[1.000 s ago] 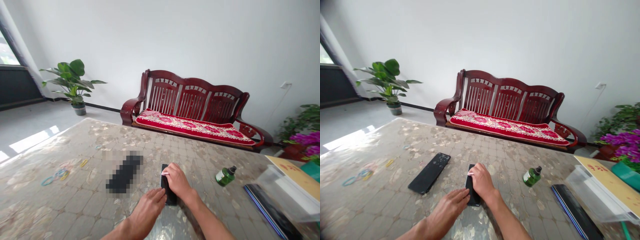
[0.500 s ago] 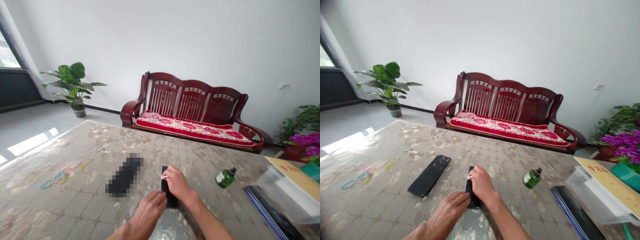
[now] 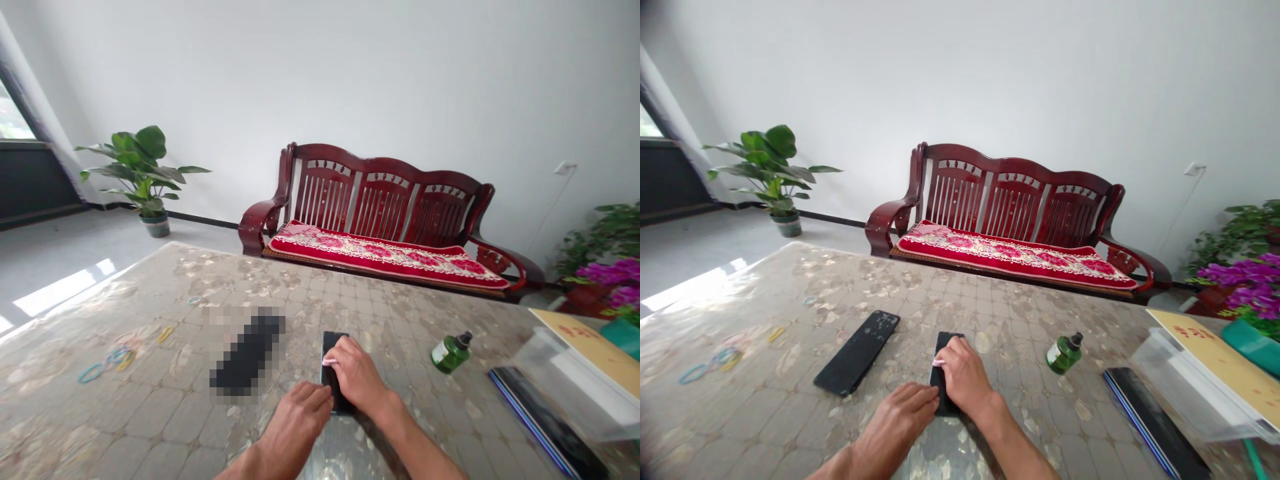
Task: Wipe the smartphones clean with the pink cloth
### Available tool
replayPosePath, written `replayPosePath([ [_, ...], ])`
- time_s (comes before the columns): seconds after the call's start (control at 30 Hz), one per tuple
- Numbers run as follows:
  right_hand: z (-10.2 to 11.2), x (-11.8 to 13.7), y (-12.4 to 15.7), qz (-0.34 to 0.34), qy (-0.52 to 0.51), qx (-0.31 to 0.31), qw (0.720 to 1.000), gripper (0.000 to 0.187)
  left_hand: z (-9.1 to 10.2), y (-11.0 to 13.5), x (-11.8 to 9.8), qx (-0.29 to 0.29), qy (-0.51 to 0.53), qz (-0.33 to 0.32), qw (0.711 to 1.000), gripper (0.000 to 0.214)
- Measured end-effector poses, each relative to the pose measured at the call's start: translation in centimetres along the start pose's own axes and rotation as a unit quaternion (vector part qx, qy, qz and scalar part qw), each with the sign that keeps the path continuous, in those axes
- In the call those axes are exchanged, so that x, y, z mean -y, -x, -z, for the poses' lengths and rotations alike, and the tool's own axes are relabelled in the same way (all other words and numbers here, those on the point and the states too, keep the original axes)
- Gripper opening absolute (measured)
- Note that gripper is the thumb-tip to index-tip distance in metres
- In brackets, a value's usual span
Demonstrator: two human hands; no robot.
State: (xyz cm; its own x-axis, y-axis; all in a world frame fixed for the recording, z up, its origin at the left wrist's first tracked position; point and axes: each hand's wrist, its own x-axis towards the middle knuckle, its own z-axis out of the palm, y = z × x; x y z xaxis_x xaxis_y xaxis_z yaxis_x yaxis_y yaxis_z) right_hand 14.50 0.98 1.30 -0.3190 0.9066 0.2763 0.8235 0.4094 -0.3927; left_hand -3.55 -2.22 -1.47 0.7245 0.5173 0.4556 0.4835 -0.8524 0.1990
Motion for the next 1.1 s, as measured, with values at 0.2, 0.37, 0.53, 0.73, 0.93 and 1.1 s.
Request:
replayPosePath([
  [0.2,-0.3,-2.1,-4.0,-0.076,0.057,-0.032,0.995,0.021,0.1,0.2,0.0,0.016,-0.013,-0.004,1.000,0.016],
  [0.37,0.1,-3.2,-2.8,-0.113,0.069,-0.067,0.989,0.022,-0.4,0.3,-0.1,0.037,-0.016,-0.004,0.999,0.020],
  [0.53,0.3,-2.0,-0.8,-0.129,0.049,-0.066,0.988,0.023,-0.6,0.0,-0.3,0.041,-0.032,-0.003,0.999,0.022],
  [0.73,0.6,-0.7,0.9,-0.069,-0.001,-0.037,0.997,0.026,-0.4,0.0,-0.5,0.053,-0.047,0.002,0.997,0.019],
  [0.93,1.2,-2.8,-0.7,-0.147,0.051,-0.061,0.986,0.022,-0.8,0.2,-0.4,0.041,-0.054,-0.009,0.998,0.018],
  [1.1,1.1,-1.0,1.0,-0.106,0.018,-0.036,0.994,0.022,-0.8,0.0,-0.3,0.036,-0.040,-0.012,0.999,0.015],
])
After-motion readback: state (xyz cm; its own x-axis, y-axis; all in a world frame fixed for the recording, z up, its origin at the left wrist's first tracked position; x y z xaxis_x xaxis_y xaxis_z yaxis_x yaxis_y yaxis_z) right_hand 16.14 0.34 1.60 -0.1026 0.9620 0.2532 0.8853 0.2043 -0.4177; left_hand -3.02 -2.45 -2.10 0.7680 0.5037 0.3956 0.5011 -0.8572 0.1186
